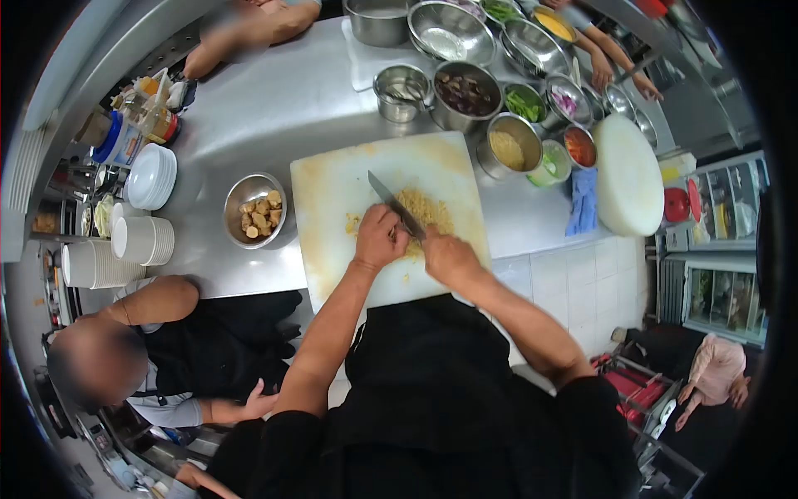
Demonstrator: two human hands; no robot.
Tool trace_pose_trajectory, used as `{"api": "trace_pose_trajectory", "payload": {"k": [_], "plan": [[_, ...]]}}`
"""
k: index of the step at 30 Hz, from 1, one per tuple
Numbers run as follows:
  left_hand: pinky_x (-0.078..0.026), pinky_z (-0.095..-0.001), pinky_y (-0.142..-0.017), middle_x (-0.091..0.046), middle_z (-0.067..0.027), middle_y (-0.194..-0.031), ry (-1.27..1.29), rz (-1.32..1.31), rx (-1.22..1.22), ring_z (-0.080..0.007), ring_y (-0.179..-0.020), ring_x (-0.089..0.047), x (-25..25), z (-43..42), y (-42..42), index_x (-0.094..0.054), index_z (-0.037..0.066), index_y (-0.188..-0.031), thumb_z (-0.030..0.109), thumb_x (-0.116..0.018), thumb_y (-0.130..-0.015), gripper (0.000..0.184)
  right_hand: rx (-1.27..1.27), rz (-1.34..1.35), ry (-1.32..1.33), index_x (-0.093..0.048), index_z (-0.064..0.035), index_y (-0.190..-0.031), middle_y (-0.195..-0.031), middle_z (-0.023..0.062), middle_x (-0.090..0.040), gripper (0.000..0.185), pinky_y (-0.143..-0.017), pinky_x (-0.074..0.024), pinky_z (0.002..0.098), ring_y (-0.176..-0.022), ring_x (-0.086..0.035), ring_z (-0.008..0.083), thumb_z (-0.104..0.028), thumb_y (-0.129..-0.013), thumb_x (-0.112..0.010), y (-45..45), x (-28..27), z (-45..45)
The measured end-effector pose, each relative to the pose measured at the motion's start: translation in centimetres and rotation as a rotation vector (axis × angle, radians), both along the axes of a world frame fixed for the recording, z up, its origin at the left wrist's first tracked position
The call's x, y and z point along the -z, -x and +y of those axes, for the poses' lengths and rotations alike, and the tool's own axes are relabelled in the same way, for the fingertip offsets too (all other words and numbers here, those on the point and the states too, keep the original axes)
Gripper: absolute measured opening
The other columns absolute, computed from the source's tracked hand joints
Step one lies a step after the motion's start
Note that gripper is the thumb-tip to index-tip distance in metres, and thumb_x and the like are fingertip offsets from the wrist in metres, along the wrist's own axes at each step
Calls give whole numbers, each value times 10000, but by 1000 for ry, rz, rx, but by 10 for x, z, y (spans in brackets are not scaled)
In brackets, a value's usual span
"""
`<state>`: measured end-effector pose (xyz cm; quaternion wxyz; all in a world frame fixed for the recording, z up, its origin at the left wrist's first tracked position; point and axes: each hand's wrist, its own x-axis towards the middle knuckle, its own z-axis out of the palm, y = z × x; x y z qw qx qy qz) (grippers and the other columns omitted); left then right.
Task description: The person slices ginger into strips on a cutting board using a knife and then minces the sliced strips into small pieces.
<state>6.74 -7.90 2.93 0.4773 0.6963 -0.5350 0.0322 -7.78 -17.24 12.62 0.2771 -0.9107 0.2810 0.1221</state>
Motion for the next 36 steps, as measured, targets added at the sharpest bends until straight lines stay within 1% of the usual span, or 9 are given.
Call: {"api": "trace_pose_trajectory", "payload": {"k": [4,8,13,15,19,22,26,29,36], "plan": [[-486,-417,-703,-530,-137,-827,30,24,-23,-341,-809,-546,2,-2,2,-553,34,-750,8,-617,-656,117,-56,37,-16,-526,71,-1054,-853,302,-676,238,-766,-536,535,-857,-680,459,-10,-832,-496,11,-46,-9],[-484,-406,-673,-539,-133,-828,6,13,-36,-333,-791,-550,5,-1,1,-553,31,-749,-3,-621,-649,126,27,-40,32,-519,58,-1040,-855,297,-681,197,-745,-539,535,-815,-686,451,-43,-872,-498,1,8,10],[-478,-399,-660,-540,-123,-824,107,59,11,-320,-781,-547,-12,-1,-2,-558,34,-753,-11,-623,-637,140,51,-31,0,-523,38,-1053,-861,280,-683,226,-748,-532,536,-850,-682,445,-167,-961,-504,4,8,-1],[-477,-397,-694,-555,-120,-831,61,-75,30,-321,-807,-552,-22,8,-6,-566,41,-759,-15,-622,-632,149,-15,-63,27,-515,40,-1060,-800,273,-672,264,-707,-531,540,-781,-673,454,-210,-978,-500,1,8,-7],[-479,-384,-732,-567,-123,-847,-66,-5,41,-323,-848,-566,-5,12,-5,-575,45,-762,-17,-619,-632,150,-75,7,13,-528,54,-1068,-862,281,-680,216,-759,-539,522,-845,-680,447,-62,-890,-491,11,-38,-3],[-486,-384,-728,-564,-123,-851,-34,-2,17,-328,-855,-569,1,11,-4,-579,42,-762,-19,-617,-639,142,-34,22,13,-533,61,-1066,-867,291,-678,234,-751,-542,520,-847,-681,449,-37,-861,-480,3,-9,9],[-490,-401,-709,-544,-123,-829,-3,7,11,-333,-831,-558,3,16,0,-573,29,-756,-19,-618,-650,125,-40,-8,2,-527,69,-1078,-880,302,-676,249,-767,-542,520,-853,-682,449,-20,-850,-476,-3,10,-2],[-493,-403,-706,-542,-126,-828,40,27,-24,-334,-823,-557,-5,10,0,-574,24,-759,-20,-621,-652,125,-103,35,6,-532,66,-1078,-875,290,-682,251,-761,-545,515,-848,-685,439,-35,-855,-476,7,-42,-5],[-489,-399,-694,-527,-127,-820,24,-21,-10,-326,-815,-554,1,13,-3,-563,28,-755,-21,-630,-643,139,-40,-82,32,-507,61,-1057,-828,275,-678,205,-715,-529,531,-800,-677,448,-82,-914,-478,2,12,2]]}}
